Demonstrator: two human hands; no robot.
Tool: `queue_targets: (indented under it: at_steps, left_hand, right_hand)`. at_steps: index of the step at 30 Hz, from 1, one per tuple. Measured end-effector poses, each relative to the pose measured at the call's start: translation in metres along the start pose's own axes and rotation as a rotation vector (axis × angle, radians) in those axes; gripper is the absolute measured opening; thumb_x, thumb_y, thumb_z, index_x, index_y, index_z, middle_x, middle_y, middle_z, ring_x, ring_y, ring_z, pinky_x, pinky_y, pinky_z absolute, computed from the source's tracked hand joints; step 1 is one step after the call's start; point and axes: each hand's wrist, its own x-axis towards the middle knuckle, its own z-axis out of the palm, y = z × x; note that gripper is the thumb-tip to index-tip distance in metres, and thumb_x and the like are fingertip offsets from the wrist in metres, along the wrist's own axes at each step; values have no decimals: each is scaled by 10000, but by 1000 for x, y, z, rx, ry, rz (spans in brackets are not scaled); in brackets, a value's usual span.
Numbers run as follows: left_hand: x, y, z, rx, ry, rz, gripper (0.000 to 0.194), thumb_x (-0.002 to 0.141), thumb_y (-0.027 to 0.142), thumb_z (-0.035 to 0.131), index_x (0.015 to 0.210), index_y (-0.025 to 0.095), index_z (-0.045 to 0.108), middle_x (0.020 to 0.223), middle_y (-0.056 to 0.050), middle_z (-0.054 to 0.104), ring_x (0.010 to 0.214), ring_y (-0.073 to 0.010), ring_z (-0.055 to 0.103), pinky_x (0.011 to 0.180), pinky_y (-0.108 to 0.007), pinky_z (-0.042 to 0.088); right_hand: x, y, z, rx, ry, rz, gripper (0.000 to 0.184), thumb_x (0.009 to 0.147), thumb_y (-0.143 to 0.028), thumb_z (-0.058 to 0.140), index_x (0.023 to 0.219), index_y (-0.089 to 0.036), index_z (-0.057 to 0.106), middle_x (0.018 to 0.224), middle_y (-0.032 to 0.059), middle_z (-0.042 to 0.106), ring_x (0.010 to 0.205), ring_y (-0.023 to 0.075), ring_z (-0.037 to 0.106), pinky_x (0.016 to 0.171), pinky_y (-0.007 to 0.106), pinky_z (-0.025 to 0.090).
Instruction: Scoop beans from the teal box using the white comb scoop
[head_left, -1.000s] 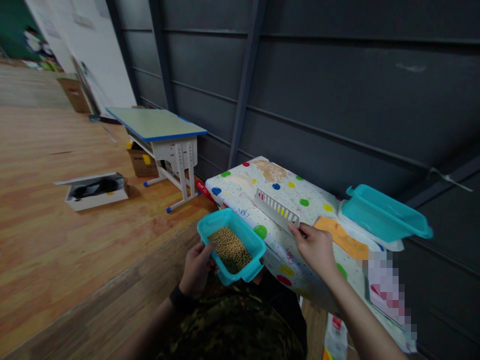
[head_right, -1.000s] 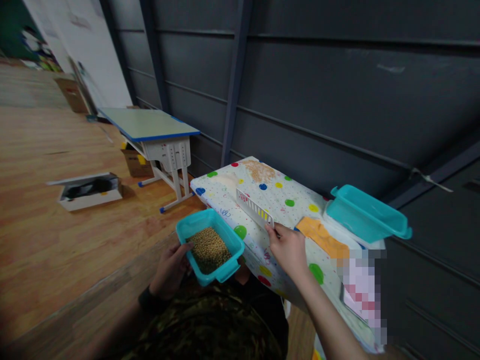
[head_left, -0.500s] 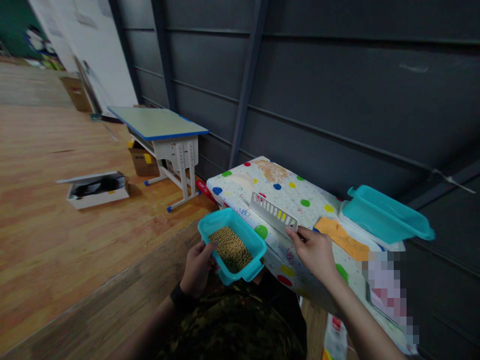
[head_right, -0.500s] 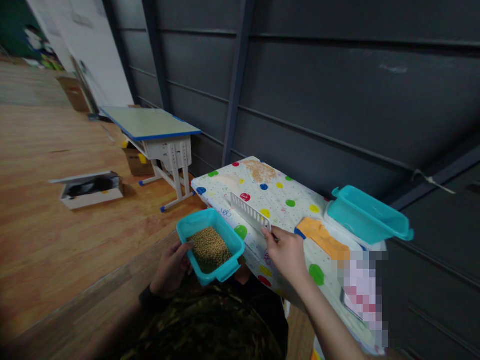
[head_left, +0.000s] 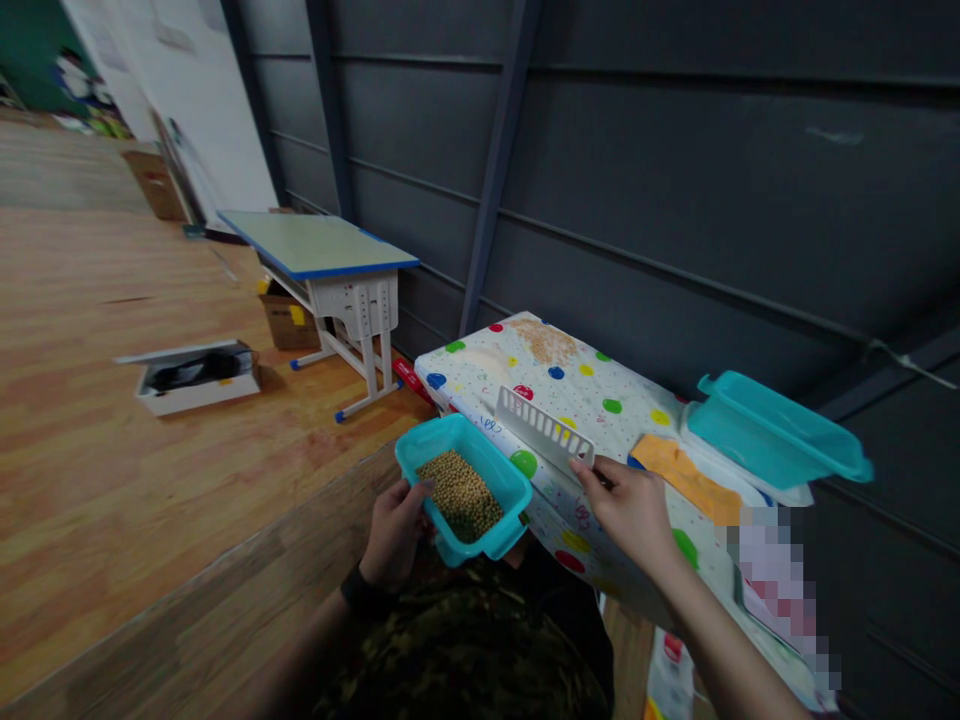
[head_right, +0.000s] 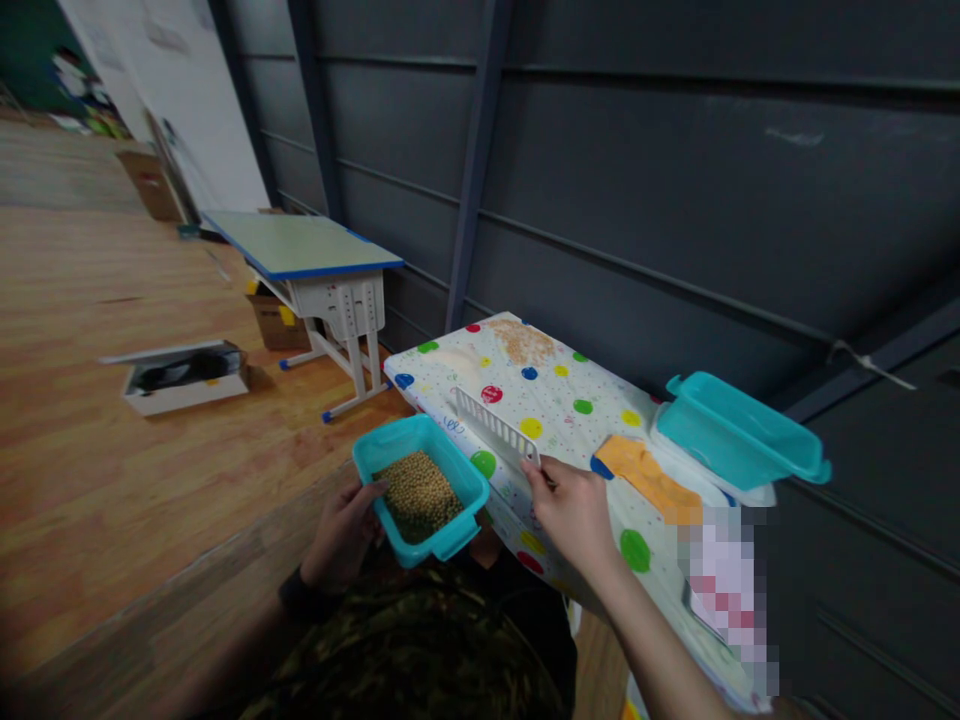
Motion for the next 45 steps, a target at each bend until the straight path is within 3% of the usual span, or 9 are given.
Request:
queue_targets:
  at_steps: [7, 12, 18, 25, 33, 37, 41, 45]
  left_hand:
    - [0, 1, 1, -3, -3, 1, 563, 513, 618, 1028, 623, 241, 624, 422, 86, 498, 365, -105, 438, 367, -259, 385]
    - [1, -1, 0, -4, -5, 4, 590, 519, 641, 1035, 613, 244, 608, 435, 77, 522, 369, -112, 464, 365, -259, 397]
    - [1, 0, -2, 4, -1, 11, 586, 508, 634, 1049, 642, 231, 645, 444, 79, 536, 378, -107, 464, 371, -255, 402]
    - [2, -2, -3, 1, -16, 14, 579, 540, 630, 1041, 643, 233, 632, 453, 76, 537, 374, -115, 481, 373, -260, 399]
    - [3, -3, -4, -10, -10, 19, 565, 560, 605, 1040, 639, 233, 622, 458, 72, 540, 392, -109, 480, 393, -252, 382]
    - [4, -4, -5, -14, -10, 25, 567, 558, 614, 1037, 650, 239, 622, 456, 76, 532, 389, -110, 466, 391, -255, 375]
    - [5, -5, -6, -17, -15, 31, 561, 580, 606, 1031, 645, 239, 612, 448, 78, 517, 392, -104, 446, 403, -256, 386]
    - [7, -9, -10, -13, -9, 36, 535, 600, 588, 1027, 667, 228, 637, 477, 69, 547, 409, -112, 476, 408, -255, 397]
  right_hand:
    - [-6, -5, -7, 20, -34, 20, 681, 1102, -713, 538, 598, -268, 649, 541, 55, 698, 451, 187, 574, 534, 321, 387]
    - [-8, -4, -4, 48, -46, 16, 635, 1105, -681, 552, 648, -267, 704, 654, 89, 798, 553, 238, 726, 580, 323, 453]
    - [-9, -4, 2, 28, -35, 1, 569, 1097, -599, 575, 666, -258, 725, 659, 97, 803, 566, 252, 757, 581, 322, 447]
    - [0, -11, 2, 31, 31, 7, 594, 1086, -604, 573, 621, -255, 697, 618, 93, 773, 527, 231, 715, 560, 319, 409]
    - [4, -16, 7, 69, -48, 35, 650, 1090, -684, 533, 608, -271, 673, 494, 53, 654, 470, 214, 619, 534, 319, 385]
    - [-2, -16, 3, 96, -38, 39, 639, 1079, -685, 566, 615, -264, 692, 555, 69, 716, 501, 215, 651, 548, 313, 414]
    - [-2, -10, -2, 86, 43, 72, 621, 1045, -676, 616, 612, -241, 709, 595, 81, 742, 522, 208, 651, 560, 313, 416]
    - [15, 8, 2, 176, -45, 165, 639, 974, -756, 657, 639, -220, 750, 563, 57, 693, 515, 193, 581, 532, 309, 386]
